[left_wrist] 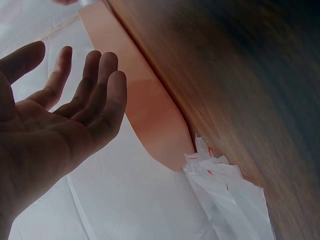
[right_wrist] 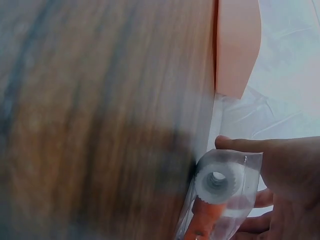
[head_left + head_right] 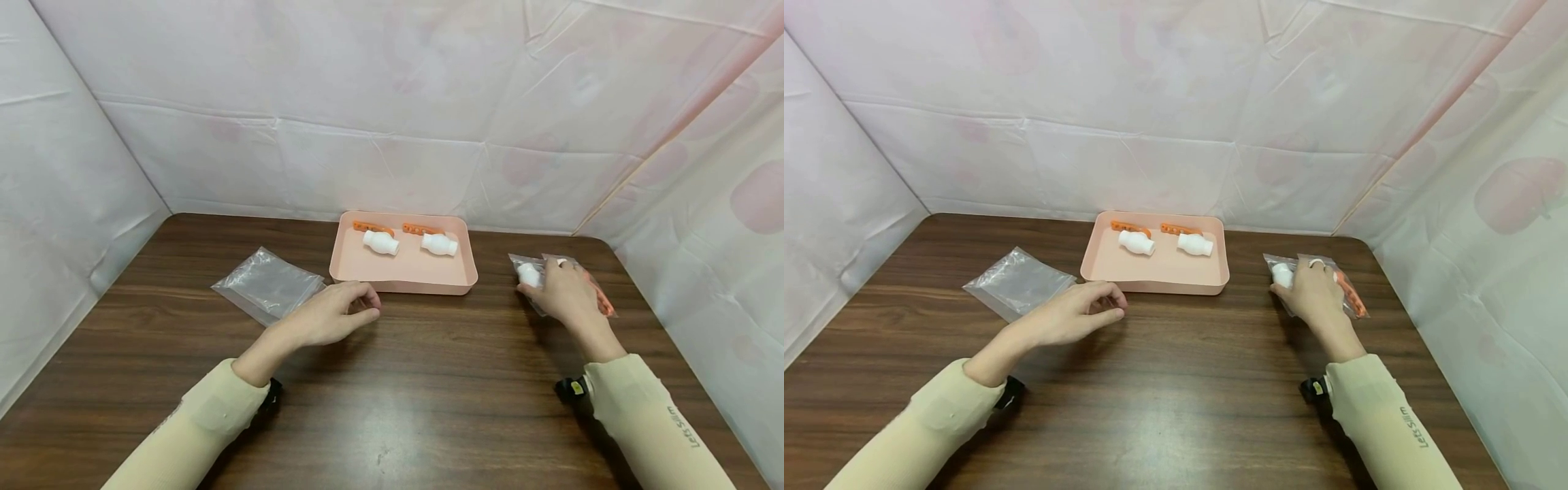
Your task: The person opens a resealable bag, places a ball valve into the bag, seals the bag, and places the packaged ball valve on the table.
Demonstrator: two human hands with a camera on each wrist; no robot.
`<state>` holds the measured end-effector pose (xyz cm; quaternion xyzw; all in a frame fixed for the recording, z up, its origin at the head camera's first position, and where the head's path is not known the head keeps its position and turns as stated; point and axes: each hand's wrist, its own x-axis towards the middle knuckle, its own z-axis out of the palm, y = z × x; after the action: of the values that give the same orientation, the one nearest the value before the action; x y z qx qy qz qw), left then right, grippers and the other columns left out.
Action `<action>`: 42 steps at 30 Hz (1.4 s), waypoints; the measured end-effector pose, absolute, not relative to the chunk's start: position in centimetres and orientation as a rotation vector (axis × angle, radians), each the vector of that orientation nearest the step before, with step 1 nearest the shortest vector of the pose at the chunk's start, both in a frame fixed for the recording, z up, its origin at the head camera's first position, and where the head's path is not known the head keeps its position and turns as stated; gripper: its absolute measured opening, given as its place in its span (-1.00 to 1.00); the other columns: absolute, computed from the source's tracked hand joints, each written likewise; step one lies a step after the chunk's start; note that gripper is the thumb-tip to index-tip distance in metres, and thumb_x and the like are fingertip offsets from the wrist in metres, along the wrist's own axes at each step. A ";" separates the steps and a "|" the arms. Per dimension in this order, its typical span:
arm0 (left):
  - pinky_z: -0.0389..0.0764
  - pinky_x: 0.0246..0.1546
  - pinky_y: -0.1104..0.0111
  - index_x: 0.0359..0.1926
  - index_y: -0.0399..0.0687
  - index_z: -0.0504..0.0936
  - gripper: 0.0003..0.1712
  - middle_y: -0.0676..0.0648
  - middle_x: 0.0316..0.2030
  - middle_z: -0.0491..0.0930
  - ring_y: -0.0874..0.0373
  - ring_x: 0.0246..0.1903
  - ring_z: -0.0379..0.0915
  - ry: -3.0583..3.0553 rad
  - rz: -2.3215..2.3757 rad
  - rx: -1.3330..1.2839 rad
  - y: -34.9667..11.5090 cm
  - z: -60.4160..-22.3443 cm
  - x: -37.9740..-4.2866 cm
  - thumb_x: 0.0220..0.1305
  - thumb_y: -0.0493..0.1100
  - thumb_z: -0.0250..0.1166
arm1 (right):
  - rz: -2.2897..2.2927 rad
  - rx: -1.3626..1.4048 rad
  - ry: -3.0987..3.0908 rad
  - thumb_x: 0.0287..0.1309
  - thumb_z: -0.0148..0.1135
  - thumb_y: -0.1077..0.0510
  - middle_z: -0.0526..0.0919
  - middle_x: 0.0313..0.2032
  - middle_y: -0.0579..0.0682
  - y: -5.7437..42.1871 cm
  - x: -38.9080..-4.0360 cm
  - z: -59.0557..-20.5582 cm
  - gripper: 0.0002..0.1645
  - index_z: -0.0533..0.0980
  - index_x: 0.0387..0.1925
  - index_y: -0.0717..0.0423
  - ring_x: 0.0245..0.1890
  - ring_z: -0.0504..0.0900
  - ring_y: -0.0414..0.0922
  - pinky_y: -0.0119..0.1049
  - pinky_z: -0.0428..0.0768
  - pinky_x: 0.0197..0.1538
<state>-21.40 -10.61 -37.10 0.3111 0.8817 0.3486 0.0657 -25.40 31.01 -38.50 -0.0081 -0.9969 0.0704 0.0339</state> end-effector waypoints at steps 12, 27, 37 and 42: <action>0.48 -0.21 0.31 -0.22 0.11 0.56 -0.95 0.18 -0.33 0.55 0.30 -0.28 0.49 2.669 1.027 0.935 -10.6 -37.1 -21.5 0.32 -0.08 0.24 | 0.225 0.065 -3.010 0.11 0.31 -0.21 0.29 0.09 0.56 30.5 -24.7 -38.0 0.00 0.22 0.27 0.48 0.11 0.25 0.45 0.32 0.37 -0.11; 0.48 -0.20 0.32 -0.23 0.11 0.56 -0.95 0.18 -0.33 0.54 0.30 -0.29 0.49 2.670 0.989 0.931 -10.6 -37.2 -21.7 0.32 -0.09 0.24 | 0.300 0.401 -2.948 0.21 0.26 -0.03 0.49 -0.02 0.34 27.6 -23.4 -36.8 -0.45 0.47 0.01 0.36 0.01 0.44 0.25 0.16 0.44 -0.04; 0.49 -0.21 0.32 -0.23 0.09 0.56 -0.94 0.16 -0.32 0.55 0.31 -0.30 0.49 2.683 0.972 0.921 -10.8 -37.3 -21.7 0.32 -0.08 0.25 | 0.338 0.527 -2.897 0.17 0.30 -0.04 0.64 -0.29 0.09 25.6 -22.5 -36.4 -0.56 0.53 -0.07 0.20 -0.35 0.57 0.00 -0.03 0.50 -0.30; 0.48 -0.21 0.31 -0.23 0.09 0.57 -0.94 0.16 -0.33 0.55 0.31 -0.30 0.49 2.678 0.976 0.913 -10.8 -37.4 -21.8 0.32 -0.08 0.25 | 0.379 0.568 -2.942 0.18 0.29 -0.05 0.65 -0.24 0.07 24.7 -22.1 -36.9 -0.60 0.54 -0.09 0.15 -0.25 0.61 0.00 -0.03 0.53 -0.24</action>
<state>-21.78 -10.80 -37.35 0.3041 0.8924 0.3252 0.0742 -22.13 24.65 -36.91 0.1877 -0.9723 0.1253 0.0609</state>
